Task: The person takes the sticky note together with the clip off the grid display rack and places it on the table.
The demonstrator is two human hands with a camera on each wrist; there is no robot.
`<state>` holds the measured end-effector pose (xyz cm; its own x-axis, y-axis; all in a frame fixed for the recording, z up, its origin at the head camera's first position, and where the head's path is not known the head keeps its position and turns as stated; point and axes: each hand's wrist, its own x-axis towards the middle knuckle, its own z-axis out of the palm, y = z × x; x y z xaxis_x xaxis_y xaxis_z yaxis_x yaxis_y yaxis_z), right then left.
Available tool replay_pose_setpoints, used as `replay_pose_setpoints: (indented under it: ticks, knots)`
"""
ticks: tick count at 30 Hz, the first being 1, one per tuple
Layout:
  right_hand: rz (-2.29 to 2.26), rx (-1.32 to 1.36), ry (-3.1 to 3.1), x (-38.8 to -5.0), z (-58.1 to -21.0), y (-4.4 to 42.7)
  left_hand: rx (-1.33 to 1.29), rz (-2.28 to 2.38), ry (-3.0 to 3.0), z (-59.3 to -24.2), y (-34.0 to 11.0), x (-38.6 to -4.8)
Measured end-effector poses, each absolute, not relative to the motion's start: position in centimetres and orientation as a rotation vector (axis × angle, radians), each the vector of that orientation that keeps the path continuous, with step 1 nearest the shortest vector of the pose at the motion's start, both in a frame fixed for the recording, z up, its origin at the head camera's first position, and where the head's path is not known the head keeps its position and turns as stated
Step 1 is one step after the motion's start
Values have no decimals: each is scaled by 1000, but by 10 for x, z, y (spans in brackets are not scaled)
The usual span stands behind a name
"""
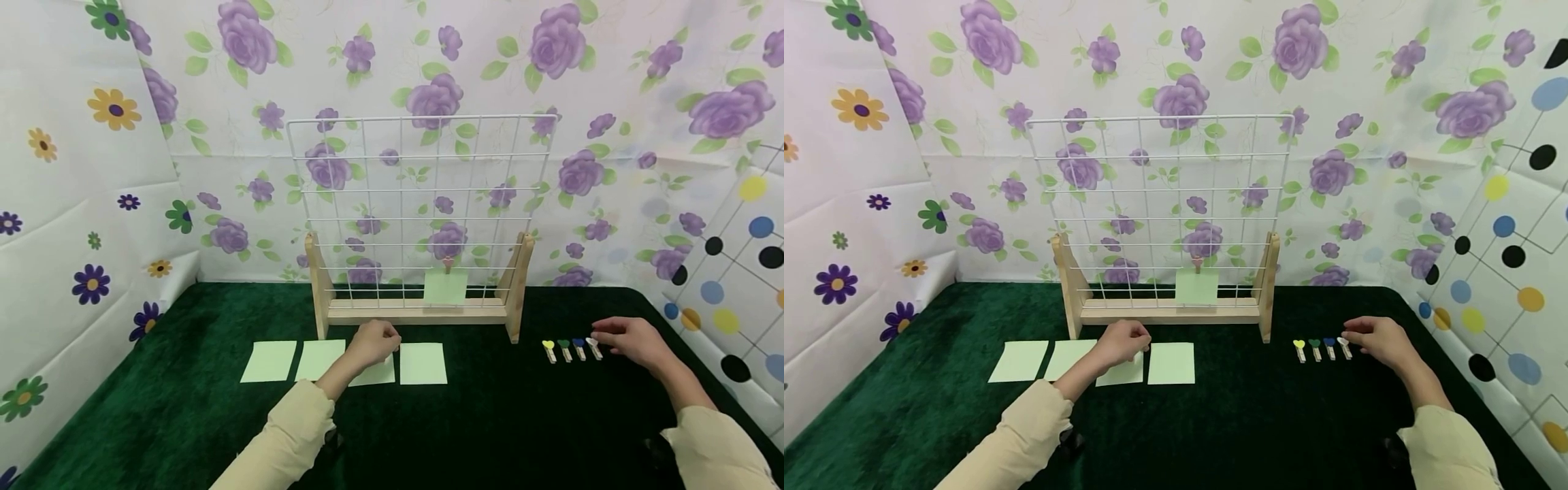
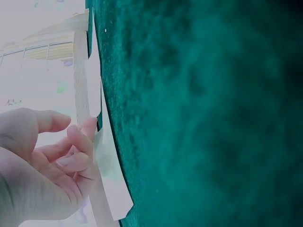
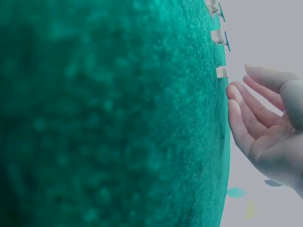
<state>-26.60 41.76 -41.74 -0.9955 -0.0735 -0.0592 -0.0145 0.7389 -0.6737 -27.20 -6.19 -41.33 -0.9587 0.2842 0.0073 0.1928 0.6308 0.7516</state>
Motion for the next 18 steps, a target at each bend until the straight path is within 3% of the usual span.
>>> replay_pose_setpoints:
  ticks: [18]
  knots:
    - [-985,-286,3064,-254,-395,361,551,1357,2737,-404,-56,-271]
